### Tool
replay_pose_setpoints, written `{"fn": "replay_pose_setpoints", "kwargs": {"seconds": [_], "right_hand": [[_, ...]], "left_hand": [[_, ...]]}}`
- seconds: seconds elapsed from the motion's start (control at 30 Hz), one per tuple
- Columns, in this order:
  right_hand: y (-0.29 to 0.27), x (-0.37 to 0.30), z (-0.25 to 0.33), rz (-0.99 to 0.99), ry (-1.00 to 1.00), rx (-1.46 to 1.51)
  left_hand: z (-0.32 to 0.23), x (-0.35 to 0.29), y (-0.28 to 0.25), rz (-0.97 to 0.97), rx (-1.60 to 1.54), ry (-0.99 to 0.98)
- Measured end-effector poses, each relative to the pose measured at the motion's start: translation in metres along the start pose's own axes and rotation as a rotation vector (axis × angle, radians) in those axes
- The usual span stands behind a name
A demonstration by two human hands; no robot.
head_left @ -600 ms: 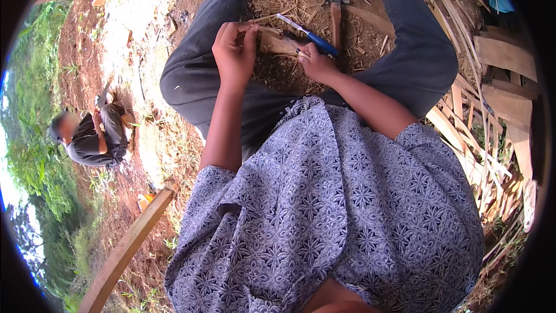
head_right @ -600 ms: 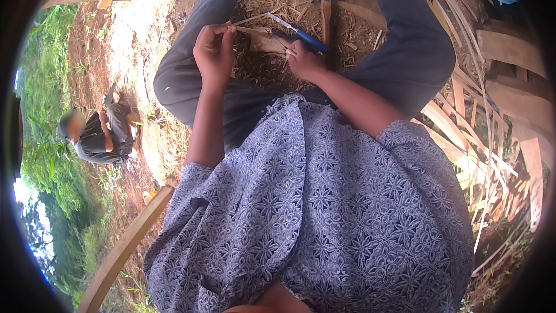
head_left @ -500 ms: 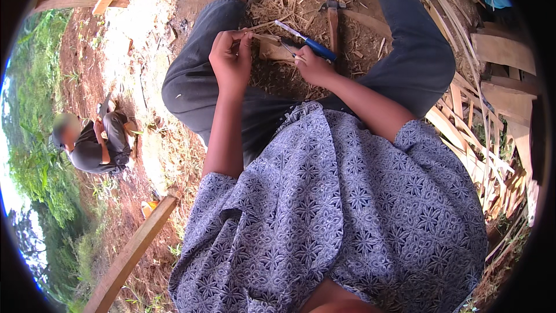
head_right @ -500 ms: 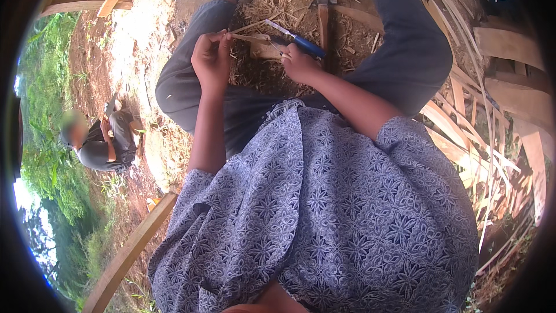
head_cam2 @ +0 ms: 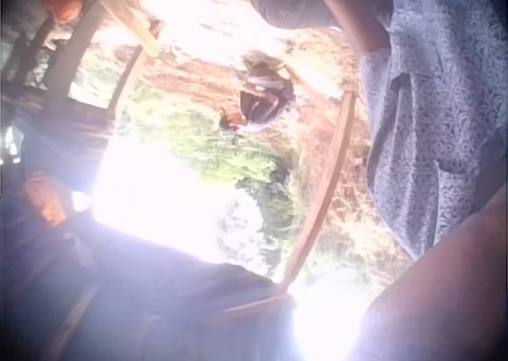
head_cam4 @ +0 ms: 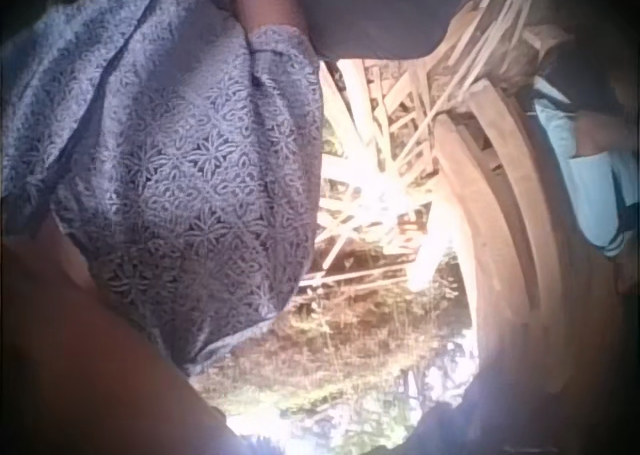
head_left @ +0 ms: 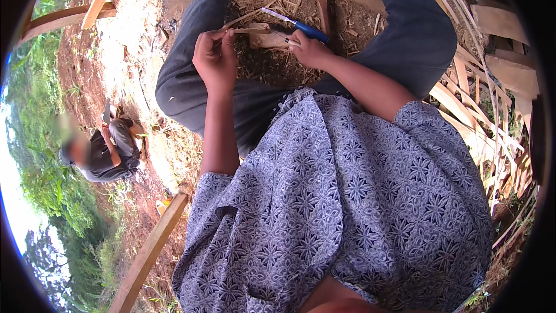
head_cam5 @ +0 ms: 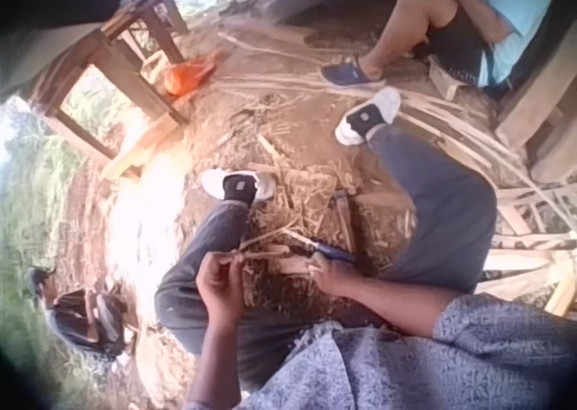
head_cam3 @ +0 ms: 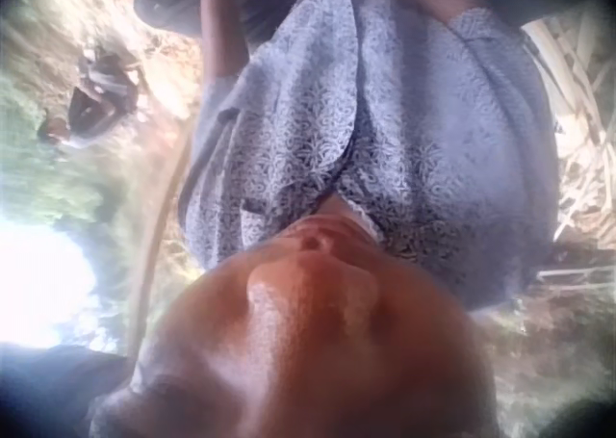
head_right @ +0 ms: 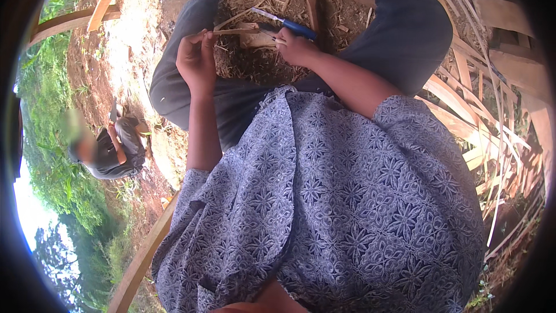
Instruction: The person sits on the ground and uses a knife to shave thin strips from a small piece of wood held between their legs. They repeatedly scrape the blade along the wood to create fine shavings, occasionally adjusting their grip on the wood and the knife.
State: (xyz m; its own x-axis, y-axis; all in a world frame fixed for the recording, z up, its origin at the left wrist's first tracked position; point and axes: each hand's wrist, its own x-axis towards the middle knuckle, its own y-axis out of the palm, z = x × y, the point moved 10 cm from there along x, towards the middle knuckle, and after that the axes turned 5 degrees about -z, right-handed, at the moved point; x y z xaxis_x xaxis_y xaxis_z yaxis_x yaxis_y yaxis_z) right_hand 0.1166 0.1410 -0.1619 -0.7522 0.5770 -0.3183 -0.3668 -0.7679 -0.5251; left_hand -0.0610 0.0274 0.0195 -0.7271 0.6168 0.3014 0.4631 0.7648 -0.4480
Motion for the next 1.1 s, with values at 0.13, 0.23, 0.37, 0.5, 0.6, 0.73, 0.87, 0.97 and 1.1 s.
{"fn": "replay_pose_setpoints", "kwargs": {"seconds": [0.13, 0.23, 0.37, 0.5, 0.6, 0.73, 0.87, 0.97, 1.1], "right_hand": [[0.014, 0.011, -0.021, 0.103, 0.157, 0.084], [0.025, -0.007, -0.03, 0.337, 0.542, 0.429], [0.003, 0.013, 0.017, -0.008, -0.002, 0.264], [-0.017, -0.01, 0.094, -0.061, -0.225, 0.241], [0.013, 0.006, -0.025, 0.189, 0.171, -0.047], [0.01, 0.023, -0.015, 0.119, 0.125, 0.038], [0.02, 0.005, -0.032, 0.281, 0.476, 0.345], [0.002, 0.017, 0.021, -0.027, -0.048, 0.207], [-0.015, -0.004, 0.085, -0.002, -0.195, 0.26]], "left_hand": [[0.003, 0.001, 0.001, 0.022, -0.072, -0.077], [0.004, -0.002, 0.001, 0.021, -0.084, -0.068], [0.002, -0.002, 0.011, 0.062, -0.102, -0.043], [-0.001, -0.009, -0.005, 0.029, -0.069, -0.056], [-0.003, -0.009, -0.003, 0.04, -0.037, -0.047], [0.002, -0.007, -0.002, 0.043, -0.031, -0.036], [0.001, -0.007, -0.003, 0.017, -0.122, -0.076], [-0.002, -0.005, 0.002, 0.046, -0.094, -0.047], [-0.003, -0.009, -0.002, 0.051, -0.045, -0.048]]}}
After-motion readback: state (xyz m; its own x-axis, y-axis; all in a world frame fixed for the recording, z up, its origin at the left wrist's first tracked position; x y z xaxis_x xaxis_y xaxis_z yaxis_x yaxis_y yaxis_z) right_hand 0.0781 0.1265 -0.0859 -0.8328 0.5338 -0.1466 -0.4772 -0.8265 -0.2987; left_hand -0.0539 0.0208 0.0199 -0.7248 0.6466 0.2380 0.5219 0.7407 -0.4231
